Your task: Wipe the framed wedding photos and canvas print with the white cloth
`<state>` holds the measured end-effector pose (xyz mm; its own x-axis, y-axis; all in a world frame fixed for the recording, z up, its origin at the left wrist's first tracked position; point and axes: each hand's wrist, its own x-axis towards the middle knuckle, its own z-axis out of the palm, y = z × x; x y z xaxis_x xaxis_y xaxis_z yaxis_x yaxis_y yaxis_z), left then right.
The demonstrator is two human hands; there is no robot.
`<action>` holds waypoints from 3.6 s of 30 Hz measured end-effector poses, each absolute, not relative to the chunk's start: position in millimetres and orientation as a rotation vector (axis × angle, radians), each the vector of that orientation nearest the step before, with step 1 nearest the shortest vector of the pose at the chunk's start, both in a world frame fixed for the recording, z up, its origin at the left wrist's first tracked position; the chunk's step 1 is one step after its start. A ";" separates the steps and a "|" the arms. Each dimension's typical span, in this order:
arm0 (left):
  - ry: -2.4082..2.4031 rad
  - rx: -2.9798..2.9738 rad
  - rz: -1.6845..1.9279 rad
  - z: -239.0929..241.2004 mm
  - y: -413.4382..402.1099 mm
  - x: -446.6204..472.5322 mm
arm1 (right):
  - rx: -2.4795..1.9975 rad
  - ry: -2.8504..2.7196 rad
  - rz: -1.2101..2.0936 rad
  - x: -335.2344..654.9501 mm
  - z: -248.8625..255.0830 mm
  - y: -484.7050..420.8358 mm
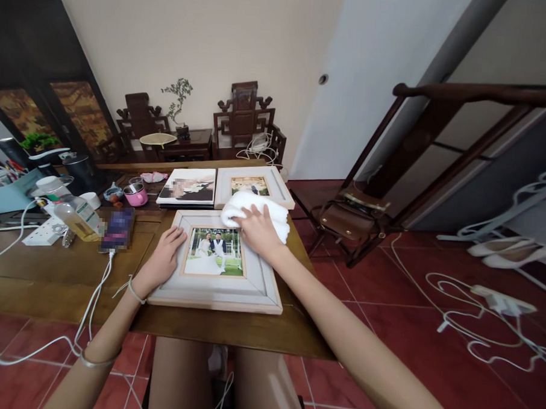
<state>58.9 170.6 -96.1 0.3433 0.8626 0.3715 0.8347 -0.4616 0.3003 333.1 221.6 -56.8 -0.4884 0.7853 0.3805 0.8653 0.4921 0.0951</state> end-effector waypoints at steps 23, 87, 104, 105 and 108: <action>1.504 2.507 0.876 -103.6 173.5 54.8 | -1.420 -2.401 -0.265 337.3 -53.6 179.3; 1.541 2.473 0.962 -97.9 173.5 58.3 | -1.205 -2.840 -0.216 352.6 -41.4 174.6; 1.510 2.522 0.902 -100.1 175.5 56.2 | -1.411 -2.685 -0.292 335.6 -42.3 172.5; 1.514 2.519 0.905 -100.1 175.2 56.3 | -1.447 -2.644 -0.336 335.8 -42.4 188.5; 1.517 2.503 0.915 -100.4 174.5 56.5 | -1.476 -2.642 -0.413 332.9 -44.1 211.1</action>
